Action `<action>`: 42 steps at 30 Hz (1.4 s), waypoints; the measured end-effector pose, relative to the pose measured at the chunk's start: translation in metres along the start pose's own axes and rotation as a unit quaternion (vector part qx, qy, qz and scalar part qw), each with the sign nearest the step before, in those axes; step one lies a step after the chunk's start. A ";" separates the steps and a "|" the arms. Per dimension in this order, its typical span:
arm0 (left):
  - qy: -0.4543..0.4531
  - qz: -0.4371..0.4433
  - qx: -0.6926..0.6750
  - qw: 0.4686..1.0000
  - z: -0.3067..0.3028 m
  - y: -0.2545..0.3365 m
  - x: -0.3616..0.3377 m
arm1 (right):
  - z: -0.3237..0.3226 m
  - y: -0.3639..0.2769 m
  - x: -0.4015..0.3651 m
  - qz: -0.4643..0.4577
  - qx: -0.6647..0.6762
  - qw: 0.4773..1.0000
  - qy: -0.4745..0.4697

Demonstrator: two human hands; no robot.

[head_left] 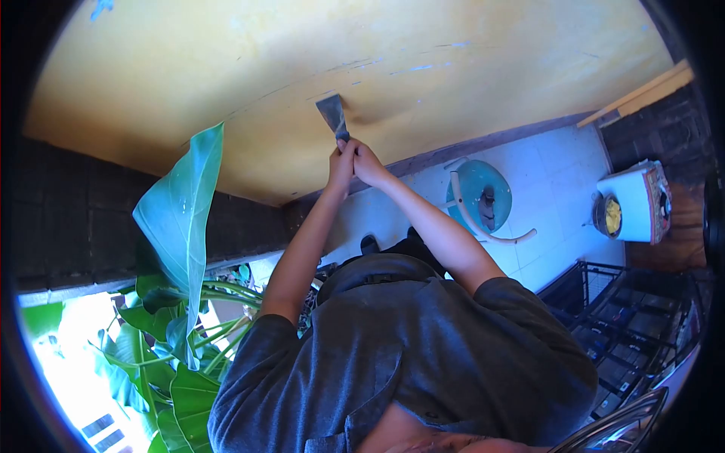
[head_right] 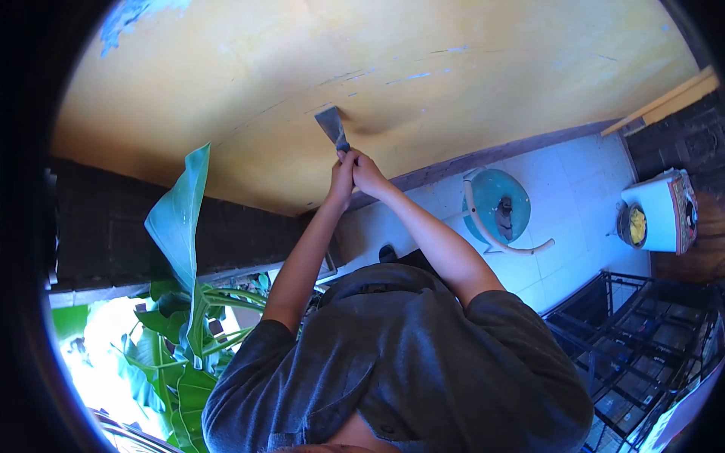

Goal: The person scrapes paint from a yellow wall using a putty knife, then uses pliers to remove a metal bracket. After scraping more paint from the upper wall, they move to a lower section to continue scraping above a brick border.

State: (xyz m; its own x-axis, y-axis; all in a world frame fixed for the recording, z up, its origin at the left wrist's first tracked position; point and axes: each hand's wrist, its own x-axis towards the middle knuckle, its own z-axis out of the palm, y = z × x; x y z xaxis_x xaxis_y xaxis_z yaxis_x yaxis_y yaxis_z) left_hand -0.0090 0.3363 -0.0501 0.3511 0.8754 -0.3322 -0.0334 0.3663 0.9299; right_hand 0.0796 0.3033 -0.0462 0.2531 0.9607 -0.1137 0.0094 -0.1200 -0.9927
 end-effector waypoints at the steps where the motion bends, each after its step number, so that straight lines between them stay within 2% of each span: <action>1: 0.003 -0.022 0.008 1.000 0.004 -0.004 -0.003 | -0.004 0.012 -0.002 0.021 -0.008 1.000 0.008; 2: -0.017 -0.043 0.036 0.998 0.006 -0.007 -0.004 | -0.004 0.030 0.000 -0.025 -0.013 0.999 0.037; 5: -0.014 -0.005 -0.008 1.000 0.020 -0.015 0.006 | -0.021 0.019 -0.002 -0.054 -0.035 0.997 0.035; 6: -0.044 -0.018 0.019 0.999 0.023 -0.002 0.005 | -0.029 -0.003 -0.008 -0.006 -0.020 0.999 0.028; 9: -0.037 0.024 0.006 0.999 0.046 -0.001 0.012 | -0.043 0.010 0.001 -0.076 0.016 0.995 0.066; 12: -0.106 -0.063 0.036 0.992 0.063 -0.026 0.009 | -0.062 0.041 -0.016 -0.033 0.034 0.993 0.105; 14: -0.153 -0.154 0.069 0.974 0.070 -0.054 0.006 | -0.075 0.070 -0.037 0.073 0.076 0.986 0.131; 17: -0.214 -0.241 0.187 0.928 0.070 -0.099 -0.004 | -0.086 0.123 -0.067 0.144 0.108 0.973 0.142; 18: -0.210 -0.251 0.180 0.928 0.078 -0.107 -0.017 | -0.092 0.140 -0.078 0.155 0.112 0.972 0.139; 21: -0.252 -0.287 0.193 0.904 0.076 -0.134 -0.028 | -0.121 0.176 -0.123 0.107 -0.004 0.975 0.195; 24: -0.268 -0.335 0.244 0.870 0.046 -0.154 -0.020 | -0.174 0.180 -0.173 0.156 -0.114 0.960 0.203; 27: -0.239 -0.339 0.269 0.869 0.017 -0.158 -0.025 | -0.218 0.196 -0.209 0.155 -0.244 0.937 0.198; 29: -0.203 -0.332 0.272 0.880 -0.017 -0.179 -0.032 | -0.234 0.193 -0.231 0.136 -0.293 0.933 0.157; 30: -0.167 -0.338 0.251 0.892 -0.018 -0.171 -0.046 | -0.237 0.189 -0.243 0.153 -0.311 0.931 0.114; 31: -0.120 -0.392 0.095 0.907 -0.019 -0.155 -0.061 | -0.238 0.182 -0.254 0.168 -0.331 0.926 0.073; 32: -0.073 -0.429 -0.064 0.898 -0.018 -0.134 -0.076 | -0.241 0.168 -0.262 0.214 -0.340 0.916 0.010; 33: -0.027 -0.453 -0.221 0.864 -0.024 -0.122 -0.089 | -0.237 0.157 -0.271 0.260 -0.347 0.900 -0.053; 34: -0.062 -0.410 -0.071 0.907 -0.034 -0.128 -0.101 | -0.237 0.159 -0.280 0.291 -0.331 0.889 -0.121; 35: -0.091 -0.362 0.081 0.924 -0.047 -0.142 -0.114 | -0.238 0.161 -0.288 0.324 -0.317 0.871 -0.189; 36: -0.116 -0.321 0.232 0.911 -0.064 -0.160 -0.141 | -0.235 0.160 -0.306 0.294 -0.343 0.870 -0.198; 37: -0.149 -0.267 0.380 0.873 -0.075 -0.182 -0.151 | -0.239 0.160 -0.312 0.261 -0.372 0.869 -0.196; 38: -0.181 -0.210 0.518 0.809 -0.084 -0.203 -0.163 | -0.244 0.160 -0.317 0.232 -0.396 0.867 -0.193; 39: -0.213 -0.156 0.643 0.719 -0.095 -0.217 -0.186 | -0.251 0.155 -0.318 0.227 -0.367 0.878 -0.207; 40: -0.247 -0.100 0.749 0.607 -0.090 -0.208 -0.208 | -0.258 0.148 -0.315 0.225 -0.334 0.888 -0.220; 41: -0.159 -0.202 0.458 0.851 -0.071 -0.215 -0.210 | -0.263 0.144 -0.317 0.222 -0.304 0.897 -0.230; 42: -0.203 -0.189 0.429 0.859 -0.060 -0.224 -0.227 | -0.260 0.155 -0.325 0.237 -0.297 0.896 -0.229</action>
State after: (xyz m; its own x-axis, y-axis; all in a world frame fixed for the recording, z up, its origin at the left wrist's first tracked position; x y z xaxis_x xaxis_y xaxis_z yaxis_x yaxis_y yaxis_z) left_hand -0.1371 0.0745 -0.1920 0.4884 0.4979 -0.7166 0.7968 0.0802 0.5989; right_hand 0.2498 -0.0929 -0.1525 -0.0571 0.7519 -0.6567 0.5542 -0.5233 -0.6473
